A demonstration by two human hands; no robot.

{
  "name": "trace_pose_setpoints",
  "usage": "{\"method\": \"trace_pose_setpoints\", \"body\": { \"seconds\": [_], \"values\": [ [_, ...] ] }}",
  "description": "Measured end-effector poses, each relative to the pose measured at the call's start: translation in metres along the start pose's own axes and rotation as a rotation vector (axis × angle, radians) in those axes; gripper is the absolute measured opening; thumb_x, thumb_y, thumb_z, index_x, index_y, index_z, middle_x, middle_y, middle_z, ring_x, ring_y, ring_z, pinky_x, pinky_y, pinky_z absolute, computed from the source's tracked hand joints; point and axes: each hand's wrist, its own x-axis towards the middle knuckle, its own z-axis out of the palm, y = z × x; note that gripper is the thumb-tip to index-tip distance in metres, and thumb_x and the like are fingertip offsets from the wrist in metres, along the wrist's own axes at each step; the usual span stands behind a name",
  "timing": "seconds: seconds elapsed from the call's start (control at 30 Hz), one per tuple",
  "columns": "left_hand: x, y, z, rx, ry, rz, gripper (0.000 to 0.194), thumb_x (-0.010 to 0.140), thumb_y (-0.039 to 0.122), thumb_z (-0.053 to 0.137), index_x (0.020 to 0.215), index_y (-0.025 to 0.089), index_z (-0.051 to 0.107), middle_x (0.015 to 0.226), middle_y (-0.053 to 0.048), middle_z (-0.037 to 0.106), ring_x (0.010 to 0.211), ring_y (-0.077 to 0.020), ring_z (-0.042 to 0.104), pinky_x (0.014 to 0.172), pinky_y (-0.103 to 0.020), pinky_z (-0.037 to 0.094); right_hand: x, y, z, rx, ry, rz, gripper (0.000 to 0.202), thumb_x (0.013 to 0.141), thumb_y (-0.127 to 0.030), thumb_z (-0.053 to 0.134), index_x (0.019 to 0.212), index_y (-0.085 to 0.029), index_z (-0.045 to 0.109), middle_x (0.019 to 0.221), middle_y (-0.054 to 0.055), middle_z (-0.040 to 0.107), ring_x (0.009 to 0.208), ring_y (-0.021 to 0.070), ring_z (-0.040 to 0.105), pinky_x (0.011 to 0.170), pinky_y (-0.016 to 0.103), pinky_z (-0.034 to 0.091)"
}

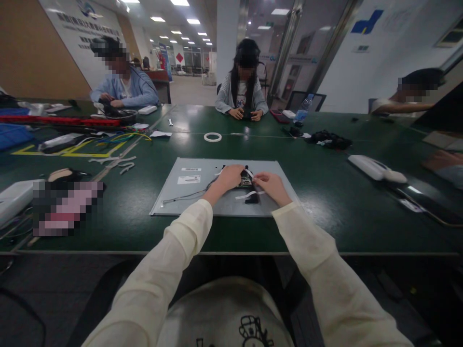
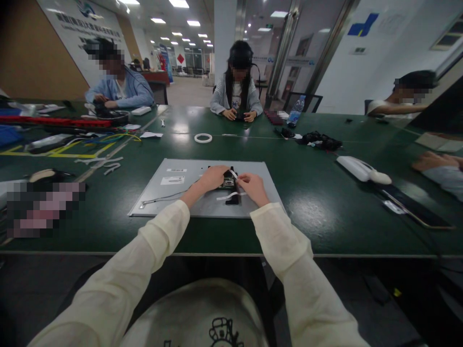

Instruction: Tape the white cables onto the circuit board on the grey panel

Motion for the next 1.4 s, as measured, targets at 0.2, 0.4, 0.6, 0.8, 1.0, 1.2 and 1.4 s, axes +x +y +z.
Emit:
{"method": "trace_pose_setpoints", "body": {
  "seconds": [0.2,0.4,0.6,0.8,1.0,1.2,1.4],
  "values": [
    [-0.002,0.003,-0.001,0.019,0.017,-0.009,0.043,0.081,0.006,0.038,0.121,0.013,0.051,0.123,-0.010,0.058,0.110,-0.0197,0.054,0.096,-0.032,0.039,-0.004,-0.003,0.000,0.040,0.002,-0.030,0.014,0.077,-0.024,0.058,0.077,-0.015,0.068,0.071,0.005,0.070,0.066,0.0157,0.066,0.064,0.025,0.052],
    [-0.002,0.001,0.002,0.018,0.026,-0.021,0.043,0.081,0.007,0.037,0.122,0.014,0.050,0.120,-0.010,0.059,0.110,-0.0190,0.053,0.095,-0.032,0.039,-0.001,0.002,0.001,0.003,0.049,-0.052,0.012,0.073,-0.021,0.061,0.081,-0.016,0.067,0.073,0.004,0.070,0.069,0.0162,0.067,0.070,0.028,0.052],
    [-0.001,0.000,0.004,0.031,0.023,-0.028,0.044,0.082,0.008,0.037,0.123,0.012,0.050,0.118,-0.011,0.060,0.109,-0.0194,0.054,0.095,-0.032,0.039,0.000,0.003,0.000,0.006,0.026,-0.095,0.018,0.067,-0.015,0.063,0.084,-0.015,0.069,0.075,0.004,0.071,0.075,0.0177,0.067,0.075,0.028,0.051],
    [-0.001,0.000,0.002,0.039,-0.001,-0.034,0.040,0.083,0.010,0.038,0.120,0.014,0.053,0.116,-0.010,0.062,0.107,-0.0192,0.055,0.095,-0.032,0.040,-0.001,0.002,0.000,-0.060,0.077,-0.106,0.017,0.076,-0.029,0.059,0.078,-0.017,0.071,0.073,0.005,0.071,0.072,0.0200,0.067,0.069,0.030,0.050],
    [-0.001,0.000,0.003,0.052,-0.007,-0.037,0.039,0.084,0.011,0.038,0.119,0.015,0.054,0.117,-0.010,0.061,0.107,-0.0195,0.055,0.094,-0.032,0.041,-0.002,0.003,-0.004,-0.278,0.097,-0.332,0.017,0.079,-0.023,0.056,0.081,-0.018,0.072,0.094,0.007,0.068,0.086,0.0199,0.063,0.077,0.031,0.047],
    [-0.002,-0.001,0.004,0.049,0.012,-0.022,0.039,0.084,0.011,0.038,0.120,0.014,0.053,0.117,-0.010,0.061,0.107,-0.0204,0.055,0.093,-0.032,0.041,-0.007,-0.003,-0.008,-0.359,0.061,-0.421,0.020,0.083,-0.019,0.051,0.090,-0.018,0.070,0.097,0.006,0.068,0.091,0.0190,0.060,0.079,0.030,0.046],
    [-0.002,0.000,0.002,0.054,0.000,-0.031,0.038,0.085,0.011,0.037,0.120,0.014,0.053,0.115,-0.009,0.062,0.105,-0.0199,0.056,0.092,-0.032,0.042,-0.008,-0.001,-0.008,-0.545,-0.004,-0.458,0.023,0.087,-0.019,0.048,0.094,-0.018,0.070,0.102,0.007,0.068,0.096,0.0212,0.059,0.085,0.032,0.043]
  ]
}}
